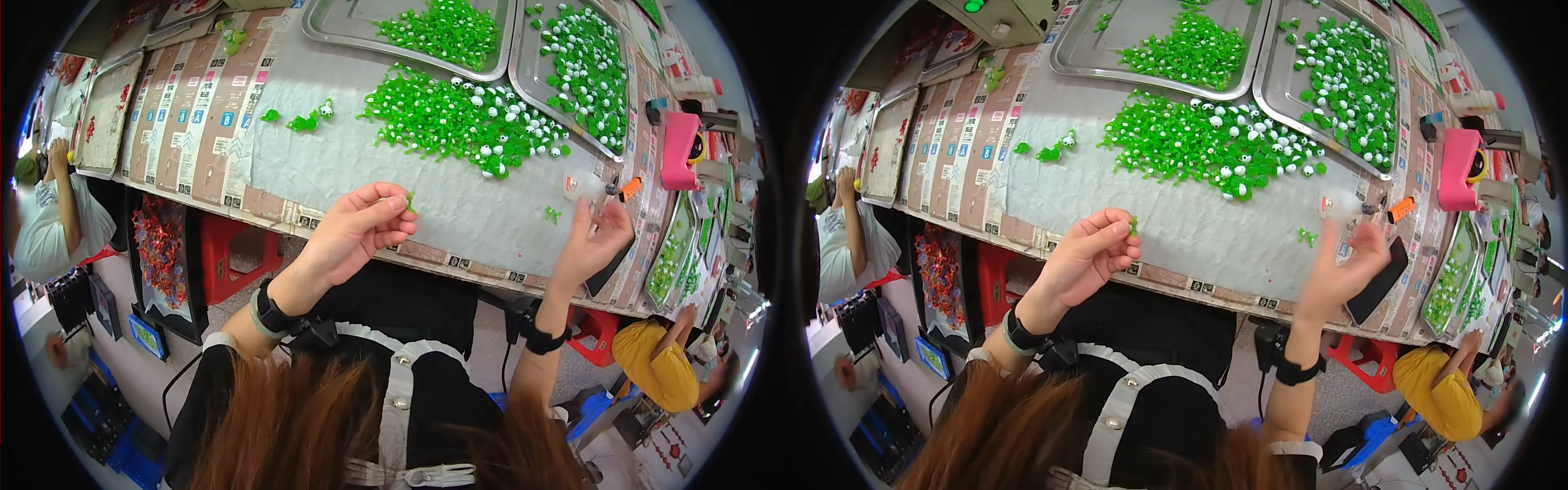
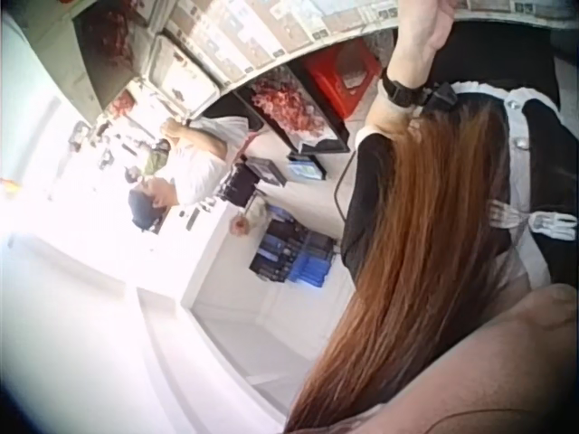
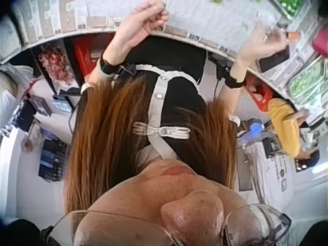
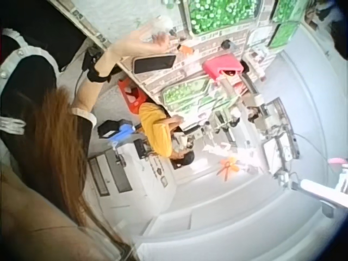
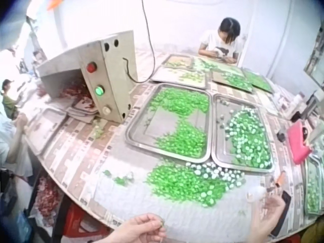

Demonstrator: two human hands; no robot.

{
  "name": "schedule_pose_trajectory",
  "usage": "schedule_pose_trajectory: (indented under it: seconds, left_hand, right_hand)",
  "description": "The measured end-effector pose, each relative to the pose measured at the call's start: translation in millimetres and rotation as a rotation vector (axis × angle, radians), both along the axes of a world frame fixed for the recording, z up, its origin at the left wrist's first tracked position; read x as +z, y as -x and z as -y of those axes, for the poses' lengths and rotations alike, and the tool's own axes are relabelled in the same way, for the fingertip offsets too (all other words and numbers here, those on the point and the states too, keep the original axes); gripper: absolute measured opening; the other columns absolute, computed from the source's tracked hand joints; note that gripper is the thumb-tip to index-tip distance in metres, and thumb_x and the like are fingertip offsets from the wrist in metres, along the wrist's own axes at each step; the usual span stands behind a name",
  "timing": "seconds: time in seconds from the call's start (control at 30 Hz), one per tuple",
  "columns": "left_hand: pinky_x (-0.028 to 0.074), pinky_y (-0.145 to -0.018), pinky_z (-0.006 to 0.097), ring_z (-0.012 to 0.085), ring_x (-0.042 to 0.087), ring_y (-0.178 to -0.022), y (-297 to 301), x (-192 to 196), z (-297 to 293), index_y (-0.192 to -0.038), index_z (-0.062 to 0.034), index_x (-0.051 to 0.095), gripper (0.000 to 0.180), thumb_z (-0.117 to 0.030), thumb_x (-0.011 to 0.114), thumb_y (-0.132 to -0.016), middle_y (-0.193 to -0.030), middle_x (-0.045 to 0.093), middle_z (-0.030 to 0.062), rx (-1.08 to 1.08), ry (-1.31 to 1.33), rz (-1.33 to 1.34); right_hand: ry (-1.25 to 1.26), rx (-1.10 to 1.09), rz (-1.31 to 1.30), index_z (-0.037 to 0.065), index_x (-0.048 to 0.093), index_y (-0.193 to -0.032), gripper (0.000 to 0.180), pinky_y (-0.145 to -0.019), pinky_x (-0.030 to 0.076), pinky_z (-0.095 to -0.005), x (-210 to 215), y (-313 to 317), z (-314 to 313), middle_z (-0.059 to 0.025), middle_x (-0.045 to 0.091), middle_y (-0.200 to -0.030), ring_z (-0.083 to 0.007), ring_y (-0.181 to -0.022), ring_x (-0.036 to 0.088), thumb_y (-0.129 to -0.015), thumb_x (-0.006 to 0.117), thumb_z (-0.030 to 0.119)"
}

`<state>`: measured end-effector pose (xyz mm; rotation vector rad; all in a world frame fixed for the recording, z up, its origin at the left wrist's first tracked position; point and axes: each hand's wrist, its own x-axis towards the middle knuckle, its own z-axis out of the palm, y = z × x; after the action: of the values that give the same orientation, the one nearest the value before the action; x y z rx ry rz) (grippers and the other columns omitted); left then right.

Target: The person assembles small green and white plastic toy figures at a workstation. They pick up green bodies and white heads, apply adhesive from a bottle to the green parts, and attach the heads. The finished figures are placed onto a metal tray. Other workers are visible in the background performing similar tasks.

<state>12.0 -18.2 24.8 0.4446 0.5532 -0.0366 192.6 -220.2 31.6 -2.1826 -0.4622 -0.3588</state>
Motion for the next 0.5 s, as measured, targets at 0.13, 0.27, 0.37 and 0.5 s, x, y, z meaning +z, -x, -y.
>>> schedule_pose_trajectory:
  seconds: [0.13, 0.27, 0.37, 0.5]
  left_hand:
    - [0.048, -0.064, 0.020, 0.0130, 0.057, -0.074, -7.5, 5.7, 3.9, -0.093, -0.0020, 0.049, 0.015, -0.009, 0.049, -0.080, -0.083, 0.056, 0.0088, -0.042, -0.005, -0.052]
    - [0.048, -0.061, 0.020, 0.0137, 0.057, -0.072, -6.5, 11.3, 5.0, -0.094, -0.0029, 0.049, 0.014, -0.006, 0.048, -0.080, -0.083, 0.056, 0.0085, -0.041, 0.007, -0.047]
    - [0.048, -0.062, 0.020, 0.0137, 0.057, -0.073, -5.7, 10.2, 3.9, -0.094, -0.0028, 0.050, 0.014, -0.005, 0.048, -0.080, -0.083, 0.056, 0.0087, -0.021, 0.034, -0.016]
    - [0.049, -0.063, 0.020, 0.0135, 0.057, -0.073, -5.4, 7.5, 5.7, -0.093, -0.0023, 0.050, 0.014, -0.005, 0.049, -0.080, -0.085, 0.057, 0.0095, -0.014, 0.074, -0.008]
  right_hand:
    - [0.200, 0.401, -0.251, 0.001, 0.051, -0.091, 0.021, -0.070, 0.039, -0.0283, 11.6, 24.2, -36.9, -0.0115, 0.050, -0.092, -0.0201, -0.082, 0.049, -0.070, 0.055, 0.002]
    - [0.311, 0.408, 0.056, 0.001, 0.052, -0.091, 0.020, -0.064, 0.040, -0.0256, -13.1, 15.7, -54.9, -0.0106, 0.052, -0.085, -0.0182, -0.074, 0.051, -0.071, 0.053, 0.001]
    - [0.068, 0.346, -0.242, 0.000, 0.052, -0.093, 0.020, -0.065, 0.040, -0.0239, -7.7, 18.2, -51.6, -0.0083, 0.052, -0.083, -0.0151, -0.074, 0.052, -0.073, 0.053, 0.001]
    - [-0.470, 0.396, -0.919, -0.003, 0.051, -0.099, 0.024, -0.071, 0.040, -0.0231, 12.1, 41.1, -41.9, -0.0057, 0.052, -0.084, -0.0121, -0.077, 0.051, -0.075, 0.051, 0.000]
